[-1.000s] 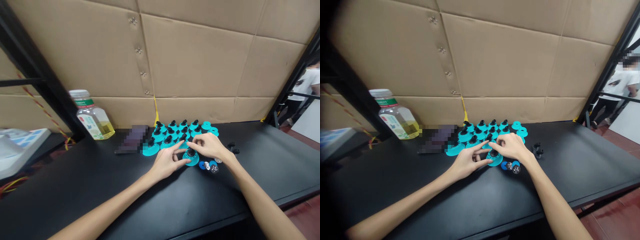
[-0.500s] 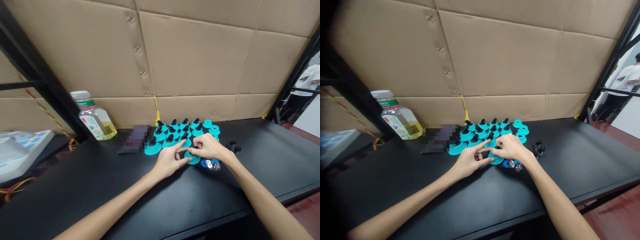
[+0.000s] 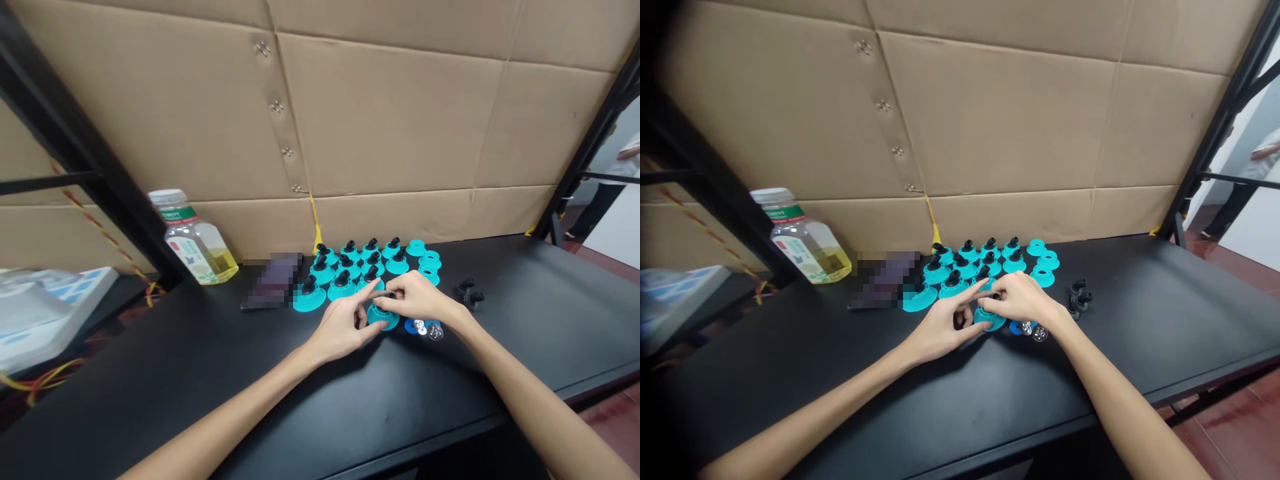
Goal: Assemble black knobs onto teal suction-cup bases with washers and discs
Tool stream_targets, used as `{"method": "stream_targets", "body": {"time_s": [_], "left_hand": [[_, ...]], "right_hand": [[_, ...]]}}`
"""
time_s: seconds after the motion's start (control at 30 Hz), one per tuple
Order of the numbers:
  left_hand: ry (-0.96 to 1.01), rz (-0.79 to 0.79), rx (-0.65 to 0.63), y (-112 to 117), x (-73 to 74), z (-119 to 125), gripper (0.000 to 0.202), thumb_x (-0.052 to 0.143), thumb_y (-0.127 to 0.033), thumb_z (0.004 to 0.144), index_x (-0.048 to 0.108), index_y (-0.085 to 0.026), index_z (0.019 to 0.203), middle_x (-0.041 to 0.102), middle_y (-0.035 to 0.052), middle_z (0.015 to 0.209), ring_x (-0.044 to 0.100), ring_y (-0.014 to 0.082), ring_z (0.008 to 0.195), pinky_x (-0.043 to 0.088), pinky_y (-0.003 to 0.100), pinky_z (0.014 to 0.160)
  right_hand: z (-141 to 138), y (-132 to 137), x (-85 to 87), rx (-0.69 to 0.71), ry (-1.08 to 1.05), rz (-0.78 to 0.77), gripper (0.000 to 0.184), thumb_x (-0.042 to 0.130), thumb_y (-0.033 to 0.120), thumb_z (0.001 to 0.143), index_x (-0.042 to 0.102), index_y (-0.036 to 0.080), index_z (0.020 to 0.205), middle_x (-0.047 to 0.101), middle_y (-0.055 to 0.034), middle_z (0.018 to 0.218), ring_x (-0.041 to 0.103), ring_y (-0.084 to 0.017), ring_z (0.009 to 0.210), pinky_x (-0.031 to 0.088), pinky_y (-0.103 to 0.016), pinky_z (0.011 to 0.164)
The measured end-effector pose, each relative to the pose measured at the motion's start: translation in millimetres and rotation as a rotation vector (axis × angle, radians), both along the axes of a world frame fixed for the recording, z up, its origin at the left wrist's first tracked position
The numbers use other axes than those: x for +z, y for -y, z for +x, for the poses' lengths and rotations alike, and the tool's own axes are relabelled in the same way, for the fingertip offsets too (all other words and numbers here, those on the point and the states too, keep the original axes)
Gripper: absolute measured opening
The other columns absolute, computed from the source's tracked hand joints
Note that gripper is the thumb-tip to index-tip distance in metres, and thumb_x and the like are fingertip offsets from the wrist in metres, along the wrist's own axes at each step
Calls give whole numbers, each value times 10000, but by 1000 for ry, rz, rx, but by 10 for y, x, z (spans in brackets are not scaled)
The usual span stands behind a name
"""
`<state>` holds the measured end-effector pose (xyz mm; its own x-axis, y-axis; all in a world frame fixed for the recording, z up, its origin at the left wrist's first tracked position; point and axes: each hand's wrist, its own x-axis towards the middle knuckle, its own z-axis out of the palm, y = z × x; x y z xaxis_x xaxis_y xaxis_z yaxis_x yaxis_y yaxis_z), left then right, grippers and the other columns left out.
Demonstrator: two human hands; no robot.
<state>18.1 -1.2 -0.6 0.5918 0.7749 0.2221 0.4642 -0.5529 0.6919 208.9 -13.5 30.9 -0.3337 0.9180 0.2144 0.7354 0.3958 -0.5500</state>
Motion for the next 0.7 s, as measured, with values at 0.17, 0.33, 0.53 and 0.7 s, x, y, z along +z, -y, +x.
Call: {"method": "stream_targets", "body": {"time_s": [0.17, 0.33, 0.53, 0.7], "left_hand": [[36, -12, -11, -7, -9, -3, 729, 600, -341, 792, 370, -112, 1445, 557, -75, 540, 483, 112, 491, 420, 239, 567], [73, 18, 17, -5, -6, -2, 698, 605, -333, 789, 411, -115, 1422, 530, -86, 524, 468, 102, 480, 430, 231, 568], [71, 25, 0, -3, 3, -6, 730, 637, -338, 777, 392, -143, 1437, 579, -68, 594, 511, 117, 516, 445, 245, 580], [60, 5, -16, -20, -24, 1, 683, 624, -339, 792, 425, -146, 1416, 568, -61, 564, 569, 148, 602, 432, 241, 589]], "right_hand": [[18, -5, 7, 1, -22, 2, 402, 596, 353, 764, 329, 184, 516, 301, 70, 494, 260, -69, 509, 156, -250, 507], [30, 4, 35, -21, -28, -5, 409, 618, 343, 756, 326, 183, 519, 300, 76, 492, 260, -67, 510, 161, -241, 507], [37, -1, 23, -1, -40, 2, 357, 619, 325, 742, 359, 187, 539, 332, 73, 500, 291, -73, 503, 183, -234, 496], [40, -19, 4, 13, -31, 16, 296, 595, 307, 745, 398, 183, 561, 367, 69, 513, 317, -75, 511, 198, -232, 502]]}}
